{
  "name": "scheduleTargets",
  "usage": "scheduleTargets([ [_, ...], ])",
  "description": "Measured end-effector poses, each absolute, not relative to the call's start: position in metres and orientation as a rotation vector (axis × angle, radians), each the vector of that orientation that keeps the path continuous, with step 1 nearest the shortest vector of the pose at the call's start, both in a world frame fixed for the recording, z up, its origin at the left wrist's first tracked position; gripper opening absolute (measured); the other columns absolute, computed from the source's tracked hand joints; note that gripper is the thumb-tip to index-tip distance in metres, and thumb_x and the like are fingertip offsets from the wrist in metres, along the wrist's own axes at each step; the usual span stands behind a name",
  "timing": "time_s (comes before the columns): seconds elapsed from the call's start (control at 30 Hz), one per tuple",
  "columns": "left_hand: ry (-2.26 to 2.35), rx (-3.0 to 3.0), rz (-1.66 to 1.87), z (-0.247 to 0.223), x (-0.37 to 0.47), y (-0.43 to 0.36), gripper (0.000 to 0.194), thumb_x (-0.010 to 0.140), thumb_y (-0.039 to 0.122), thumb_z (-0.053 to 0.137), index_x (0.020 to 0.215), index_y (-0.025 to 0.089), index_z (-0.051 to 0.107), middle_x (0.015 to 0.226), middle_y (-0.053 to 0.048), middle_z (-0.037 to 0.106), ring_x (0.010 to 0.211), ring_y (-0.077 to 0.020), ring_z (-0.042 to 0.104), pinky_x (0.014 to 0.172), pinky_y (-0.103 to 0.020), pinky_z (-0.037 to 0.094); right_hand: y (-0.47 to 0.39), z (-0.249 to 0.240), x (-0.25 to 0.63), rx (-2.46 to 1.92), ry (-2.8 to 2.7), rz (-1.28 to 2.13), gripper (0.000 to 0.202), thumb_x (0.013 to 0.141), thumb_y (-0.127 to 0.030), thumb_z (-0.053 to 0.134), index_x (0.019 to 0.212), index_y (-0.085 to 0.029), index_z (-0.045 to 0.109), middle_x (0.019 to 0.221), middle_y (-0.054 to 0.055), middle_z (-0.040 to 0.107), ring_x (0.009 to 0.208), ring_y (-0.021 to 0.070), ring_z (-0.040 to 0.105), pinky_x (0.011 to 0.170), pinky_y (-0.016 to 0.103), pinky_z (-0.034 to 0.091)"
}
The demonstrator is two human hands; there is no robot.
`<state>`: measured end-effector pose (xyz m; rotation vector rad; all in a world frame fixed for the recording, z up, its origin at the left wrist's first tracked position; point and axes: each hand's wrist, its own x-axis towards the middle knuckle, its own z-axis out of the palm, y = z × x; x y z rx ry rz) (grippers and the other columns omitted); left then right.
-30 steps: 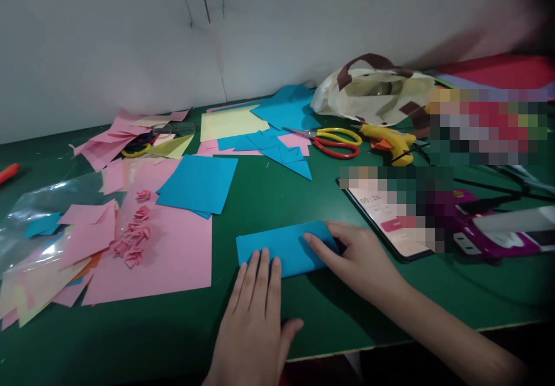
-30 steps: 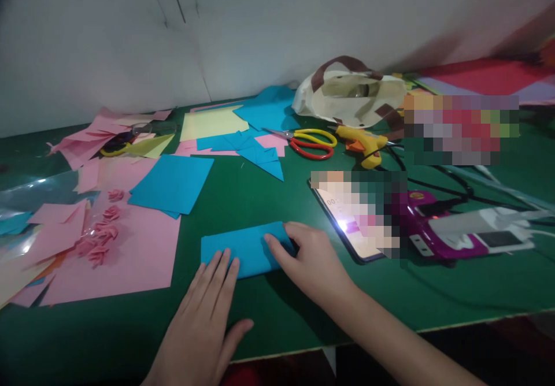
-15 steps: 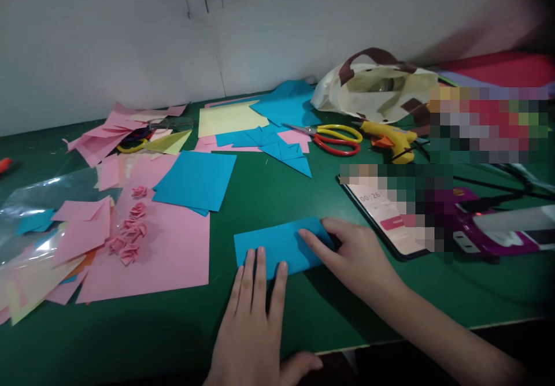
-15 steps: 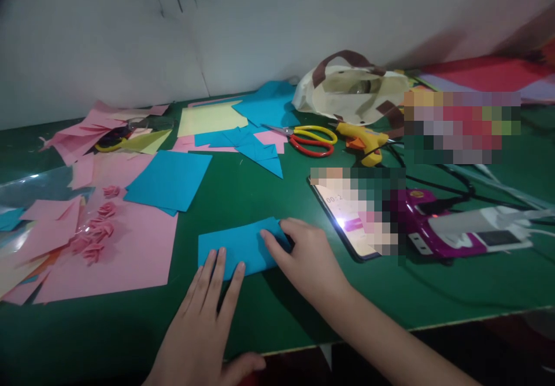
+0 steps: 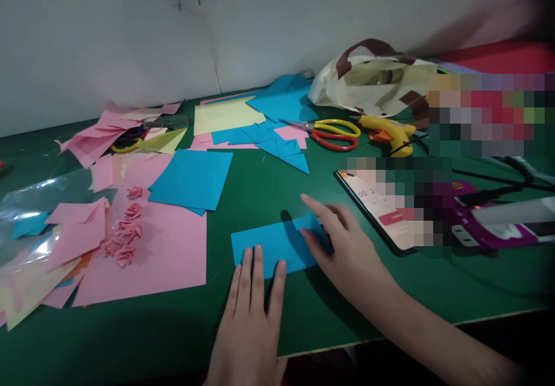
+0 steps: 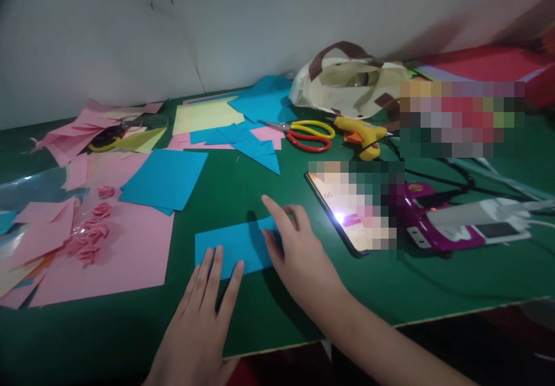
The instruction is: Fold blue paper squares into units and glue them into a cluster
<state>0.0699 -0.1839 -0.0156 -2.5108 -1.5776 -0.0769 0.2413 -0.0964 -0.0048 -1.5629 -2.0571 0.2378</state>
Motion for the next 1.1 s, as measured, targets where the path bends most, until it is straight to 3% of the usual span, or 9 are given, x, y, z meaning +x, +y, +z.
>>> scheduleTargets([
  [0.17,-1.609,-2.508,0.013,-0.011,0.071,-0.184,0.111,0.060,0.051,0.066,0.145,0.012,0.007,0.146,-0.022,0.028,0.137,-0.0378,0.014,0.103,-0.047,0.026,-0.105,-0.002,0.244,-1.591,-2.133,0.150,0.038,0.091,-0.035,0.041,0.121,-0.016,0.054,0.099,0.014,0.050,0.067,0.0172,0.057,0.050,0.029,0.048],
  [0.37,-1.629,-2.516,0.019,-0.007,0.073,-0.184,0.114,0.057,0.045,0.071,0.146,0.017,0.005,0.144,-0.023,0.031,0.135,-0.0396,0.018,0.102,-0.049,0.028,-0.115,-0.004,0.244,-1.483,-2.145,0.136,0.026,0.091,-0.025,0.040,0.094,-0.014,0.064,0.102,0.014,0.045,0.062,0.0123,0.052,0.051,0.027,0.047],
  [0.57,-1.618,-2.479,-0.013,-0.011,0.075,-0.183,0.116,0.057,0.040,0.076,0.146,0.021,0.004,0.142,-0.025,0.034,0.132,-0.0416,0.027,0.096,-0.049,0.036,-0.114,-0.012,0.246,-1.462,-2.076,0.249,0.028,0.092,-0.021,0.036,0.095,-0.015,0.064,0.098,0.011,0.047,0.066,0.0127,0.053,0.055,0.029,0.049],
  [0.77,-1.652,-2.443,-0.054,-0.015,0.076,-0.183,0.101,0.070,0.034,0.070,0.146,0.026,0.004,0.143,-0.021,0.034,0.131,-0.0391,0.030,0.096,-0.049,0.038,-0.116,-0.013,0.247,-1.502,-2.043,0.318,0.030,0.092,-0.023,0.035,0.098,-0.016,0.064,0.098,0.012,0.051,0.066,0.0133,0.052,0.057,0.029,0.049],
  [0.97,-1.655,-2.509,-0.076,-0.011,0.075,-0.186,0.093,0.074,0.043,0.062,0.146,0.019,0.008,0.145,-0.021,0.031,0.133,-0.0397,0.025,0.098,-0.051,0.036,-0.114,-0.015,0.253,-1.491,-2.060,0.426,0.029,0.092,-0.027,0.037,0.098,-0.020,0.065,0.095,0.010,0.056,0.065,0.0151,0.055,0.054,0.028,0.048],
  [1.1,-1.628,-2.491,-0.052,-0.012,0.075,-0.191,0.089,0.078,0.040,0.056,0.145,0.007,0.007,0.142,-0.027,0.033,0.133,-0.0394,0.025,0.098,-0.050,0.039,-0.119,-0.015,0.251,-1.551,-2.165,0.218,0.031,0.092,-0.023,0.035,0.102,-0.019,0.064,0.099,0.013,0.058,0.068,0.0168,0.057,0.052,0.028,0.047],
])
